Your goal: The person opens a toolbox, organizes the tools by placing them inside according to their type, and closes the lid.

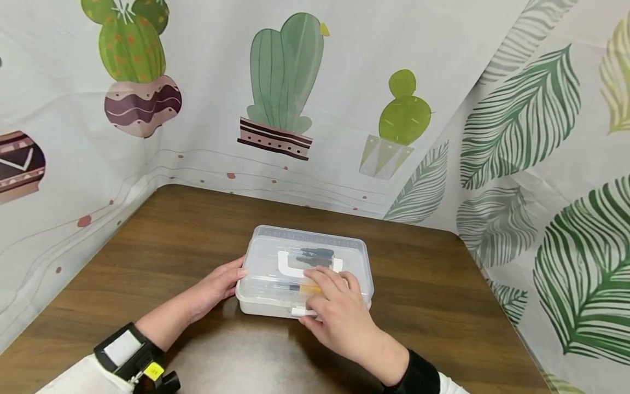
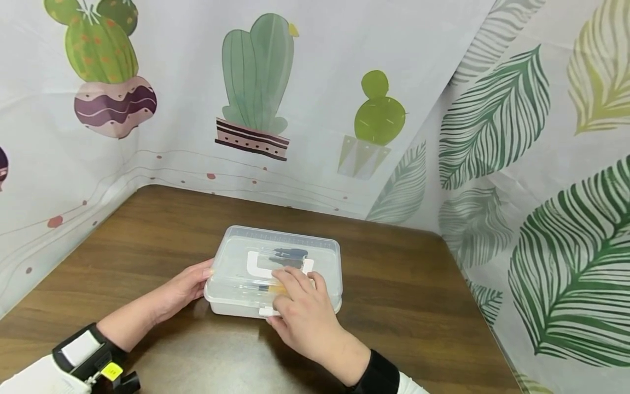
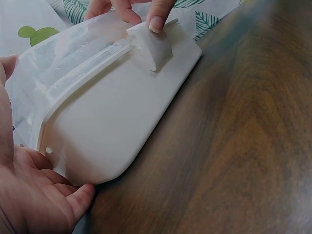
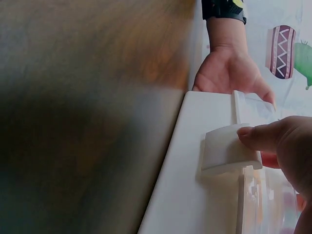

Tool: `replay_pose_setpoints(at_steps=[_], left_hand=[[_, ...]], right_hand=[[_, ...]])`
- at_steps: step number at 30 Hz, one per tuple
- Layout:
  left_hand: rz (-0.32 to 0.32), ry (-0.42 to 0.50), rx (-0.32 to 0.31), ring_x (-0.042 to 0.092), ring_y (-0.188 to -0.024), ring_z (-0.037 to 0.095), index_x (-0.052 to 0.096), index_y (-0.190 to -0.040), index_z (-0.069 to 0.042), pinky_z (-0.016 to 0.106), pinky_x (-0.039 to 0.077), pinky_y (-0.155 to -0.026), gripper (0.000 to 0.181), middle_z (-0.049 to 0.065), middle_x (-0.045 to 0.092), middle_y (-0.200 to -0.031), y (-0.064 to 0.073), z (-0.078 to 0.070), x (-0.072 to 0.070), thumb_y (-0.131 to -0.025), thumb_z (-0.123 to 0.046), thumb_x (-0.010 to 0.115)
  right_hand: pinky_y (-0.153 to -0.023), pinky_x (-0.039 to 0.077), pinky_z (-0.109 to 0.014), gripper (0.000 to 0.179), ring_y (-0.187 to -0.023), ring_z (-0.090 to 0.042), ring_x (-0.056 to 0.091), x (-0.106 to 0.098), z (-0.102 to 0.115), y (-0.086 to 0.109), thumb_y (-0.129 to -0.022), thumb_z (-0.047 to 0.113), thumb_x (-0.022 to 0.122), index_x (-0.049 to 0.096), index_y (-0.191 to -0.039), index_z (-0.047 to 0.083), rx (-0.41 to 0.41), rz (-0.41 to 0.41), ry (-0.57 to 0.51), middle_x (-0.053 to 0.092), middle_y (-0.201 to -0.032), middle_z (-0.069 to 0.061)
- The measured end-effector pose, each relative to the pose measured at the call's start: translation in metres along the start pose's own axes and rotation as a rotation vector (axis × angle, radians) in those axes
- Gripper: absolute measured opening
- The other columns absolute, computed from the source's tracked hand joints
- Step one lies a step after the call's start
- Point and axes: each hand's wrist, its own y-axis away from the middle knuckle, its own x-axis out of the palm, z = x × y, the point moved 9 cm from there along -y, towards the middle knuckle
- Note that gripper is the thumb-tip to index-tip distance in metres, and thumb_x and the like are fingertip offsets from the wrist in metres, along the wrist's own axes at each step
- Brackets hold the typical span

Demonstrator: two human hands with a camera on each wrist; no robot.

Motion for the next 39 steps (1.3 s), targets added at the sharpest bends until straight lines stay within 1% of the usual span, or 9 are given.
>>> replay_pose_setpoints(at_steps=[4, 11, 14, 18, 21, 24, 28, 34, 39], left_hand=[[-0.003, -0.006, -0.01, 0.047, -0.124, -0.011, 0.012, -0.165, -0.005, 0.013, 0.039, -0.102, 0.072, 0.025, 0.028, -0.167, 0.0, 0.0, -0.001, -0.107, -0.039, 0.037], [-0.014, -0.013, -0.024, 0.046, -0.126, -0.008, 0.012, -0.165, -0.005, 0.015, 0.039, -0.103, 0.073, 0.024, 0.028, -0.167, -0.001, 0.0, -0.002, -0.107, -0.04, 0.038], [-0.013, -0.011, -0.017, 0.047, -0.125, -0.008, 0.013, -0.165, -0.005, 0.015, 0.039, -0.103, 0.073, 0.025, 0.029, -0.166, -0.001, -0.001, -0.002, -0.107, -0.04, 0.038], [-0.007, -0.004, -0.012, 0.049, -0.123, -0.009, 0.013, -0.165, -0.005, 0.014, 0.04, -0.102, 0.072, 0.026, 0.031, -0.165, -0.002, -0.002, -0.002, -0.107, -0.039, 0.038], [-0.003, 0.005, 0.0, 0.05, -0.122, -0.01, 0.012, -0.165, -0.004, 0.013, 0.041, -0.101, 0.072, 0.027, 0.032, -0.164, -0.002, -0.004, -0.002, -0.107, -0.037, 0.038], [-0.001, 0.013, 0.018, 0.052, -0.121, -0.009, 0.012, -0.165, -0.002, 0.013, 0.042, -0.1, 0.072, 0.029, 0.033, -0.163, -0.002, -0.007, -0.002, -0.107, -0.035, 0.039], [0.001, 0.02, 0.026, 0.052, -0.121, -0.008, 0.012, -0.165, -0.002, 0.013, 0.042, -0.1, 0.073, 0.03, 0.034, -0.162, -0.001, -0.007, -0.002, -0.106, -0.035, 0.039], [-0.01, 0.011, 0.002, 0.051, -0.123, -0.009, 0.011, -0.165, -0.004, 0.013, 0.042, -0.101, 0.073, 0.027, 0.031, -0.164, 0.0, -0.002, -0.002, -0.106, -0.038, 0.038], [-0.014, 0.003, -0.006, 0.048, -0.124, -0.009, 0.01, -0.165, -0.004, 0.014, 0.04, -0.102, 0.074, 0.027, 0.028, -0.166, 0.001, 0.001, -0.001, -0.107, -0.039, 0.038]], right_hand=[[-0.1, 0.041, -0.051, 0.023, -0.135, -0.024, 0.053, 0.0, 0.001, 0.001, -0.079, 0.037, 0.086, 0.066, -0.073, 0.026, 0.001, -0.009, 0.0, 0.061, -0.142, -0.001], [-0.094, 0.043, -0.048, 0.024, -0.125, -0.022, 0.059, -0.006, 0.0, 0.0, -0.078, 0.027, 0.087, 0.065, -0.068, 0.025, -0.03, -0.116, -0.017, 0.066, -0.132, -0.002], [-0.092, 0.044, -0.046, 0.027, -0.122, -0.023, 0.06, -0.006, -0.004, -0.003, -0.077, 0.03, 0.089, 0.063, -0.07, 0.025, 0.01, -0.088, -0.02, 0.066, -0.131, -0.001], [-0.094, 0.043, -0.048, 0.036, -0.117, -0.024, 0.061, -0.007, -0.008, -0.009, -0.073, 0.034, 0.092, 0.06, -0.085, 0.023, 0.074, -0.039, -0.021, 0.066, -0.127, 0.0], [-0.097, 0.043, -0.048, 0.041, -0.115, -0.024, 0.06, -0.007, -0.009, -0.012, -0.072, 0.034, 0.092, 0.06, -0.096, 0.022, 0.091, -0.013, -0.03, 0.065, -0.124, 0.001], [-0.096, 0.045, -0.045, 0.042, -0.113, -0.024, 0.06, -0.007, -0.009, -0.015, -0.074, 0.032, 0.092, 0.062, -0.101, 0.022, 0.079, 0.0, -0.033, 0.065, -0.123, 0.001], [-0.092, 0.049, -0.042, 0.043, -0.11, -0.025, 0.061, -0.007, -0.006, -0.015, -0.073, 0.031, 0.092, 0.062, -0.103, 0.022, 0.041, -0.021, -0.022, 0.066, -0.122, -0.001], [-0.09, 0.049, -0.041, 0.046, -0.112, -0.024, 0.061, -0.009, -0.003, -0.011, -0.069, 0.032, 0.092, 0.063, -0.103, 0.021, -0.022, -0.08, -0.002, 0.067, -0.121, -0.003], [-0.092, 0.047, -0.04, 0.051, -0.115, -0.021, 0.061, -0.007, -0.005, -0.008, -0.069, 0.035, 0.09, 0.063, -0.11, 0.022, -0.016, -0.067, 0.01, 0.067, -0.124, 0.0]])
